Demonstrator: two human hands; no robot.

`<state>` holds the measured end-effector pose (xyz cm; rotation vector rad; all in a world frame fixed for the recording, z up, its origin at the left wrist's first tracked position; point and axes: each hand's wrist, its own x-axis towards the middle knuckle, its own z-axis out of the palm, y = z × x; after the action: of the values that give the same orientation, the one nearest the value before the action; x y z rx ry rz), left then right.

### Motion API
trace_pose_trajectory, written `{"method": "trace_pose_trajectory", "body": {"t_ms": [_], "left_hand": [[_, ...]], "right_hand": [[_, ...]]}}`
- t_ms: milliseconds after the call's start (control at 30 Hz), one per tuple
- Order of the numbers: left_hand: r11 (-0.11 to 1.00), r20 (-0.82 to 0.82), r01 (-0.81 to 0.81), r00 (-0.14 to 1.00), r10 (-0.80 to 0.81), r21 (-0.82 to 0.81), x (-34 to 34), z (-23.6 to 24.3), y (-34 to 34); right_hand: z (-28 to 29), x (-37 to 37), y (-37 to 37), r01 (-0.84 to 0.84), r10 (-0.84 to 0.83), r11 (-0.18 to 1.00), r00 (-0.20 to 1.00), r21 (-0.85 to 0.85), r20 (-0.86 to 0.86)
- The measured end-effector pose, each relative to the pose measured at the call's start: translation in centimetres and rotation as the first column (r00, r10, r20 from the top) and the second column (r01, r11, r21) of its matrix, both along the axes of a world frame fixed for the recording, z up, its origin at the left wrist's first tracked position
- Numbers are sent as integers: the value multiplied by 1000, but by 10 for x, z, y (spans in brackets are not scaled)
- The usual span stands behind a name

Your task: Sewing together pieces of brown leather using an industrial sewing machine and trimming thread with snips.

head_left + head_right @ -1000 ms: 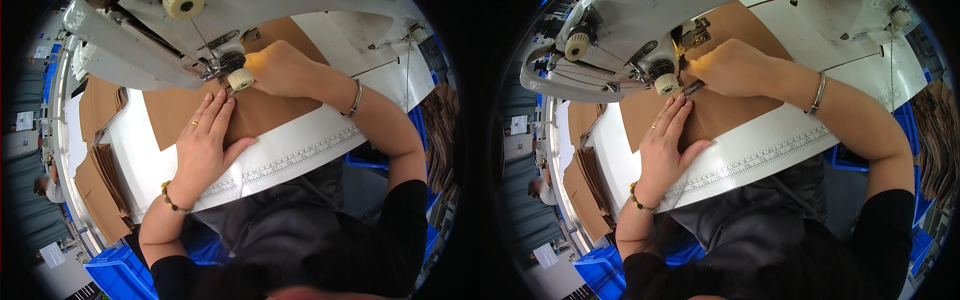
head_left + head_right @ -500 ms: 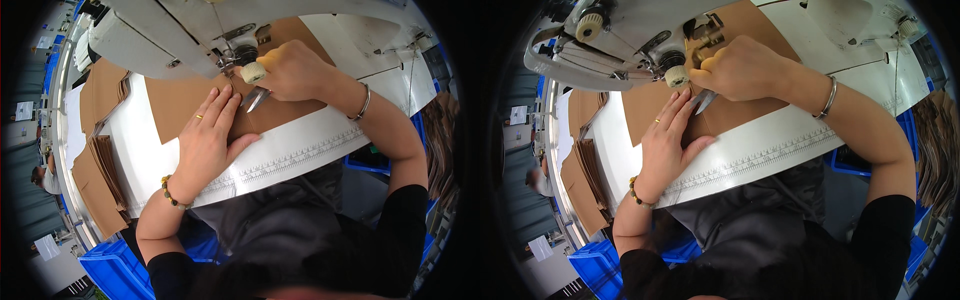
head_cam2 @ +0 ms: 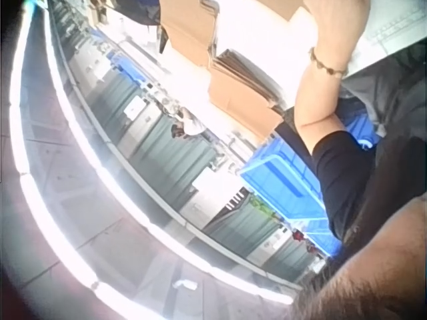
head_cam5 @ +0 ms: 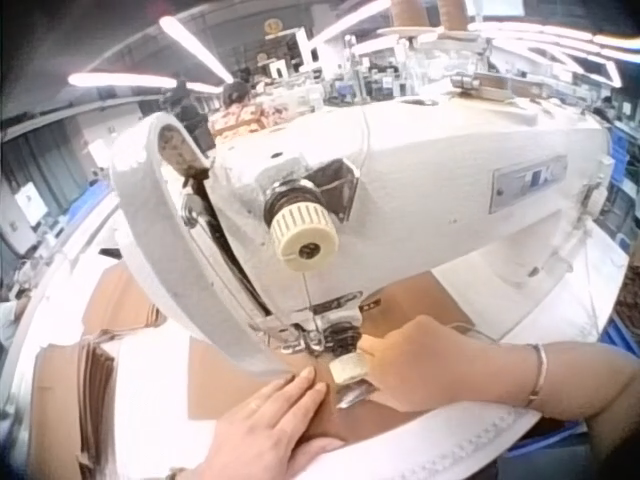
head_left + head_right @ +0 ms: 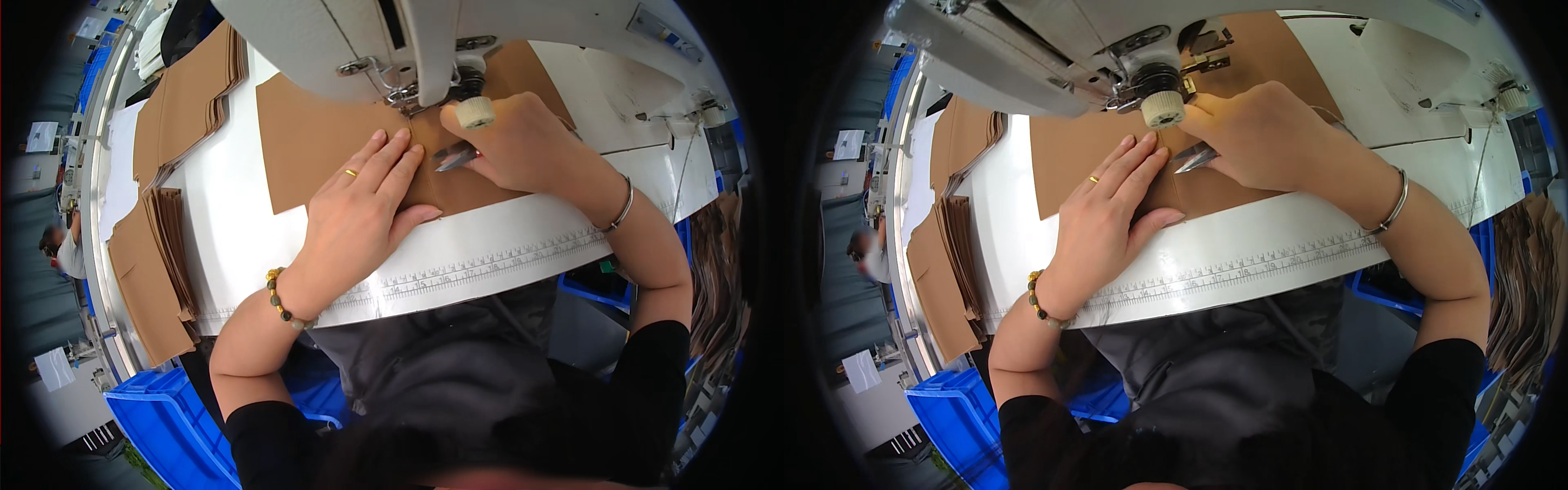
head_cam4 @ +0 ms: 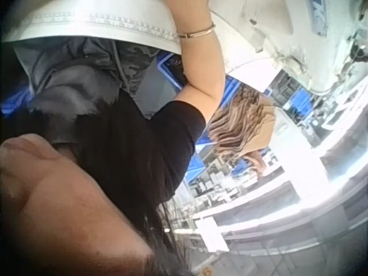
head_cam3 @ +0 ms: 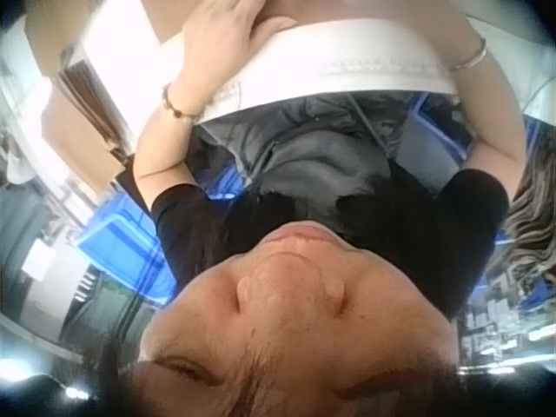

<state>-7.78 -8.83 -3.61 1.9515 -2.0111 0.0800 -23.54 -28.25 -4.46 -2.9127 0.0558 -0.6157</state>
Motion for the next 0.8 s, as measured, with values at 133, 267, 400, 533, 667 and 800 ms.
{"method": "trace_pose_trajectory", "body": {"t_ms": [133, 267, 400, 533, 667, 800], "left_hand": [[1000, 6, 3, 1000, -3, -2, 1, 0, 1], [1000, 12, -1, 1000, 1, -2, 0, -1, 0], [1000, 23, 1, 1000, -1, -5, 0, -1, 0], [1000, 32, 5, 999, -4, -5, 0, -1, 0], [1000, 31, 2, 1000, -2, 5, 0, 1, -1], [1000, 44, -4, 999, 4, 12, 0, 1, 0]], "right_hand": [[11, 1, -7, -43, 40, 999, 992, -19, -119], [11, 2, -7, -70, 60, 994, 993, -90, -106], [9, 3, -11, -100, 93, 981, 995, -167, -46], [8, 3, -14, -86, 78, 977, 996, -194, -47], [5, 3, -14, -79, 75, 980, 997, -184, -31], [6, 3, -13, -73, 69, 982, 997, -174, -32]]}}
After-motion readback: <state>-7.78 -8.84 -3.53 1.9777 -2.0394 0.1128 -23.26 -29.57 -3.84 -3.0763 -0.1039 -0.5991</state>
